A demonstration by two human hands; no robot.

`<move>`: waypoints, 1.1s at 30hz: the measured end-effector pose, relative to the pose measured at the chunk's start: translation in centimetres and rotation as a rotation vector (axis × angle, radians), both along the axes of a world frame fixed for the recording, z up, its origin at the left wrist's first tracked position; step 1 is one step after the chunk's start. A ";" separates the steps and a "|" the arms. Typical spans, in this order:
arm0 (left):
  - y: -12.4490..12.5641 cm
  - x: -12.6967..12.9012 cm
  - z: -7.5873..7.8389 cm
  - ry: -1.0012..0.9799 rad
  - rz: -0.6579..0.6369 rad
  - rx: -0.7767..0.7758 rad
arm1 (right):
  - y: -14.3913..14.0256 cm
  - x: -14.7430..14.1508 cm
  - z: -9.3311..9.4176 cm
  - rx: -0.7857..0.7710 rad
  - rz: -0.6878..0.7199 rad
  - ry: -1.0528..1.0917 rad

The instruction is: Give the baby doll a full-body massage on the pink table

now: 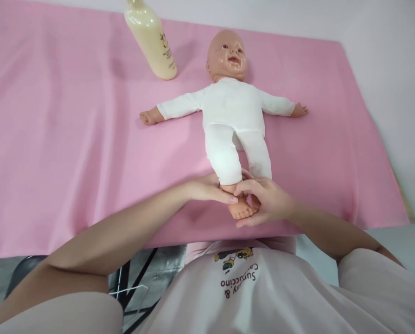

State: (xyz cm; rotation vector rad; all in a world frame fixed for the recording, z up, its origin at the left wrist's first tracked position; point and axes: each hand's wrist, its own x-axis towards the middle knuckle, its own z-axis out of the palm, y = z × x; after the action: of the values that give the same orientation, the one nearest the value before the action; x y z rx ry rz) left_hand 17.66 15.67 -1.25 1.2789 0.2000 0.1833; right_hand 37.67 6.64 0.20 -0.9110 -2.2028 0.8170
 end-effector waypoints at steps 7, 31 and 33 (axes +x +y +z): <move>0.3 0.0 -0.3 -0.041 -0.043 -0.022 | 0.6 0.4 0.2 0.131 0.124 0.060; 0.5 -0.2 0.2 -0.085 -0.123 0.019 | 1.0 0.2 0.4 0.136 0.199 0.234; 0.6 -0.3 -0.1 -0.077 -0.135 0.017 | 1.0 0.2 0.4 0.091 0.224 0.252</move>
State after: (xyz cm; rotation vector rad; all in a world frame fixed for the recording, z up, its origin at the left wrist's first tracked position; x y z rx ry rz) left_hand 17.33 16.23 -1.36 1.2950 0.0464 0.1182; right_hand 37.88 7.68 0.60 -0.4932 -2.1219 0.8742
